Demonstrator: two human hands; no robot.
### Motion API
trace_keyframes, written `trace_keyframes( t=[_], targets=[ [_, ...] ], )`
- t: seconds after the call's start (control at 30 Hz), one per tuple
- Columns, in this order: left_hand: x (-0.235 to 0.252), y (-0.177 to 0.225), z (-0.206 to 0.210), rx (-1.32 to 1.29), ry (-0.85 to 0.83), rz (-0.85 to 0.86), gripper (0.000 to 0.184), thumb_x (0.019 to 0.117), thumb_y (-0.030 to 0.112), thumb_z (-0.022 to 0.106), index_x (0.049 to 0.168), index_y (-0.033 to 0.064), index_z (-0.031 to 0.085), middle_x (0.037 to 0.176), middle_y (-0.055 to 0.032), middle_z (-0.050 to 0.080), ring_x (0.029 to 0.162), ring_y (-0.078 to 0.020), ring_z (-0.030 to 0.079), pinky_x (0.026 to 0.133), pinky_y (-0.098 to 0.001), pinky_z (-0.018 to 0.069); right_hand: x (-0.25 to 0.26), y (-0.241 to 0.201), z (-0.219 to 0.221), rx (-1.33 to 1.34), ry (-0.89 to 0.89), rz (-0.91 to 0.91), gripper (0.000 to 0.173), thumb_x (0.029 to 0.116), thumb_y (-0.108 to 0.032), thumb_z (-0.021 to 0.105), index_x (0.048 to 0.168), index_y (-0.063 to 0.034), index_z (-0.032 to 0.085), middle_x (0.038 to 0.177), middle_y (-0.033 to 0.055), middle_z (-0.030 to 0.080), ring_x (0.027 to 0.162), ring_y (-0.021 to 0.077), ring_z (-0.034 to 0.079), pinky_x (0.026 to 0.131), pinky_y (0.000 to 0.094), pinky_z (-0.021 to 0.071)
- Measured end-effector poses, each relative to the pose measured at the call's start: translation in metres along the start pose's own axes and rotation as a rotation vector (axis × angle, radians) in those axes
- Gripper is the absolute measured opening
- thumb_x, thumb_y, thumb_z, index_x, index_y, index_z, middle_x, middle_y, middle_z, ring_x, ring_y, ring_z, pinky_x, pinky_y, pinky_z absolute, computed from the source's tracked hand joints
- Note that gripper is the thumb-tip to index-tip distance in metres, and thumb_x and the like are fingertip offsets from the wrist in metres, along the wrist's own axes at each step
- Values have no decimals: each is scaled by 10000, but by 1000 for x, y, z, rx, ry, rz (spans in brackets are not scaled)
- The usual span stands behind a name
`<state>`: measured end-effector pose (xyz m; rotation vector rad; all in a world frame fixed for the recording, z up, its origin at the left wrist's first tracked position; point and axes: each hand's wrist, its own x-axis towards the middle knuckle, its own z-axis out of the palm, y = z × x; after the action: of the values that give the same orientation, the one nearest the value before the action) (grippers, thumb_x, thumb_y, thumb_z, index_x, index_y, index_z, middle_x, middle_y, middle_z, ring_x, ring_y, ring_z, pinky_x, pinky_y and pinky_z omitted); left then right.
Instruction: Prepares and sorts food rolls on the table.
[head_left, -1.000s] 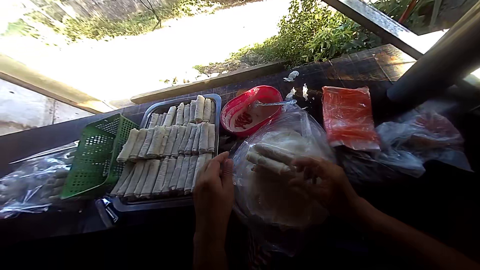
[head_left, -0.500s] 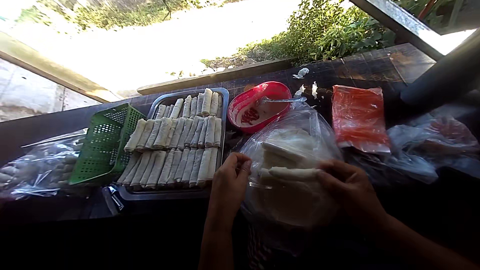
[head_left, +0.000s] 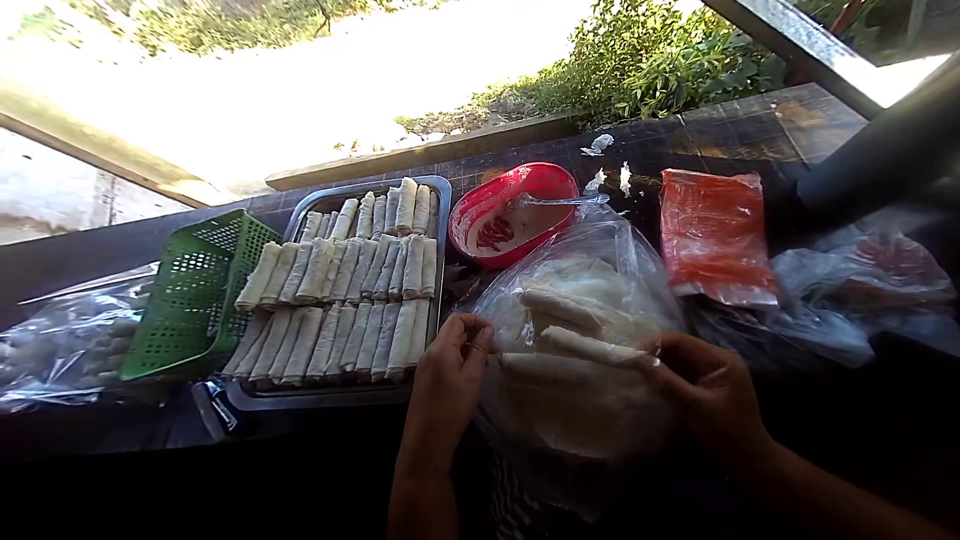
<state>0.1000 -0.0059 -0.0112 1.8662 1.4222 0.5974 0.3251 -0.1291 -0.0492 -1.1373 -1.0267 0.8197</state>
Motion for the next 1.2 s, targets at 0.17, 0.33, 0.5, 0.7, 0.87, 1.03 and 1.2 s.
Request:
trace_keyframes(
  t=[0.17, 0.33, 0.5, 0.7, 0.87, 1.03, 1.2],
  targets=[
    [11, 7, 2, -11, -73, 12, 379, 1074, 352, 447, 1204, 44, 624, 851, 48, 664, 743, 26, 627, 685, -176, 508, 3, 12, 8, -643, -79, -232, 206, 929, -214, 674, 862, -40, 761, 784, 70, 743, 711, 91, 698, 653, 240, 557],
    [25, 8, -1, 11, -79, -25, 489, 1058, 495, 396, 1098, 81, 654, 796, 70, 624, 716, 12, 585, 665, -202, 474, 4, 10, 8, -823, -28, -240, 443, 953, -445, 642, 1039, -17, 719, 836, 88, 673, 647, 120, 597, 581, 224, 498],
    [44, 21, -5, 83, -156, -112, 610, 1098, 497, 270, 1073, 42, 675, 723, 14, 568, 675, -91, 573, 688, -309, 499, 4, 10, 10, -830, -150, -305, 282, 900, -171, 632, 1131, -163, 794, 956, 130, 749, 791, 233, 730, 633, 364, 587],
    [64, 42, 3, 282, -229, -162, 485, 1023, 486, 564, 978, 14, 668, 828, -136, 636, 821, -289, 605, 784, -538, 464, 6, 8, 10, -870, -143, -268, 295, 871, -108, 608, 1127, -10, 717, 845, 101, 696, 664, 194, 658, 586, 308, 552],
    [70, 35, 11, 210, -257, -115, 333, 999, 351, 659, 963, 20, 653, 821, -95, 624, 793, -216, 598, 771, -460, 483, 9, 7, 10, -929, -183, -283, 383, 882, -113, 591, 1229, -84, 752, 839, 111, 709, 650, 229, 671, 546, 355, 543],
    [44, 22, 18, 321, 168, 320, 473, 968, 386, 669, 1160, -47, 653, 1036, -199, 679, 909, -342, 664, 806, -549, 519, 9, 4, -11, -836, -82, -344, 212, 968, -230, 617, 932, -75, 757, 749, 50, 677, 623, 131, 615, 555, 249, 505],
    [-37, 51, 46, 366, 202, 689, 604, 971, 629, 519, 1170, 86, 694, 1185, -154, 702, 1111, -302, 651, 924, -462, 483, 26, 2, -18, -899, 42, -309, 375, 903, -330, 678, 1052, 13, 645, 908, 136, 671, 707, 164, 594, 599, 257, 486]
  ],
)
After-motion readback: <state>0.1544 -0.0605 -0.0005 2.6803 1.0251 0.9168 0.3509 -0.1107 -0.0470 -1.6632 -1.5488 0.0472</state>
